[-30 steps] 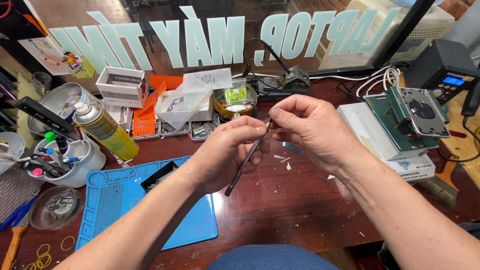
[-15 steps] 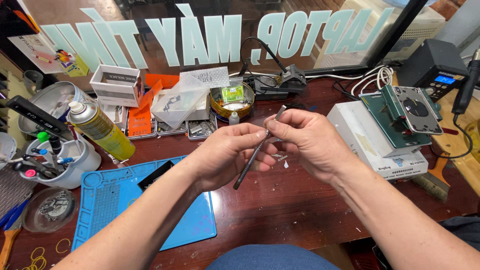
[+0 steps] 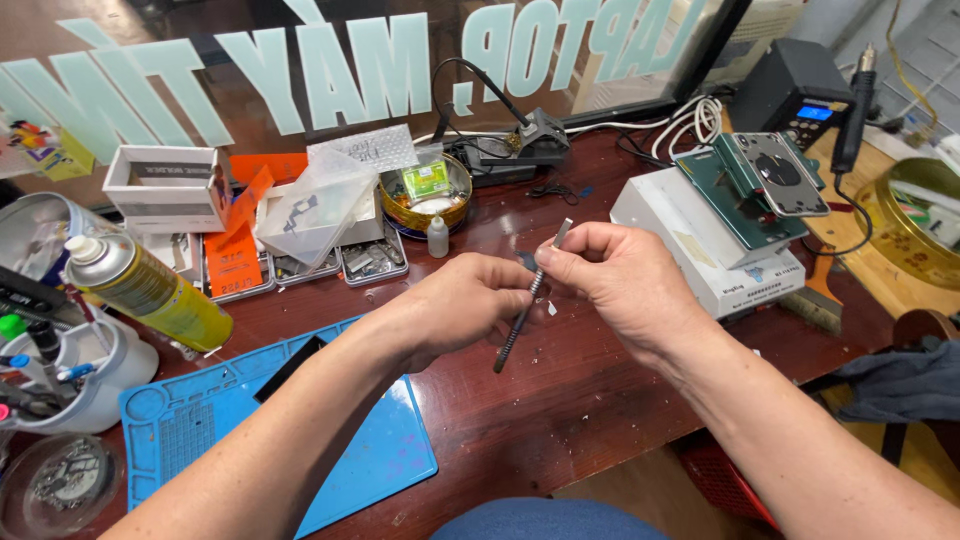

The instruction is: The person uses a hot air gun and a metal tool to work on the back of a disassembled smartphone. They apply heat to the camera area and use the tool to scrape or pry at the edges of the back panel.

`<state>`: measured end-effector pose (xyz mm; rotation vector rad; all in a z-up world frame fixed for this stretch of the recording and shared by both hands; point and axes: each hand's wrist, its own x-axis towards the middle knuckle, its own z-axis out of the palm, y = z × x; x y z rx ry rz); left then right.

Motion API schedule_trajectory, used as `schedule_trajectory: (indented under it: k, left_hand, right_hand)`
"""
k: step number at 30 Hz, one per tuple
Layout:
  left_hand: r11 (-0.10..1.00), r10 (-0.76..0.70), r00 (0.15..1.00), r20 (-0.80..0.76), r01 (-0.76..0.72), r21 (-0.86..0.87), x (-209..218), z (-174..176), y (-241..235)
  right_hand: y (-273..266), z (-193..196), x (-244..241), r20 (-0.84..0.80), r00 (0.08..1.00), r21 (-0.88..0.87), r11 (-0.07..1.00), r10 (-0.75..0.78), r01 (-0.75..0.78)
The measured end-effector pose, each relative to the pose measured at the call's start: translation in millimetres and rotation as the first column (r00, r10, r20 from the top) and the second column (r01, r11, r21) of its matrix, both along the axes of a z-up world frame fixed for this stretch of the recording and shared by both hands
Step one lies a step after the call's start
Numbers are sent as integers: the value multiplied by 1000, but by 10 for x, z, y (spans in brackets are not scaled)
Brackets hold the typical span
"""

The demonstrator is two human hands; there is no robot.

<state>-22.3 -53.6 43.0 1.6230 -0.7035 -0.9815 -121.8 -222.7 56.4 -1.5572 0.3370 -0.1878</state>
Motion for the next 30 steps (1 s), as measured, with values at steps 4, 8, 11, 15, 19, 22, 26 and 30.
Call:
schedule_trajectory:
  k: [4, 8, 11, 15, 19, 22, 26, 30]
  left_hand:
    - [1000, 16, 990, 142, -18, 10, -68, -16, -151]
    - [997, 19, 955, 296, -42, 71, -193, 8, -378]
    - [997, -73, 971, 227, 77, -10, -276, 5, -628]
    - [1000, -12, 993, 114, 13, -14, -415, 37, -1023]
    - [988, 153, 972, 178, -147, -44, -690, 62, -1601]
    - [988, 132, 977, 169, -142, 52, -811, 79, -2027]
    - [979, 198, 912, 360, -169, -111, -598, 67, -2567]
    - [957, 261, 699, 666, -276, -85, -302, -36, -3125]
  right_hand:
    - [-31, -50, -166, -27, 985, -78, 983, -168, 166]
    - [-158, -65, -277, -11, 969, 40, 968, -248, 248]
    - [-408, -81, -373, 22, 973, 91, 970, -229, 226]
    - [-785, -122, -426, 77, 966, 20, 969, -248, 247]
    - [-1294, -162, -557, 113, 972, 81, 977, -206, 198]
    - [-1725, -170, -709, 176, 966, 182, 971, -190, 158]
    - [-2457, -95, -898, 180, 921, 221, 927, -344, 303]
    - [-2971, -89, -982, -18, 941, -47, 940, -338, 337]
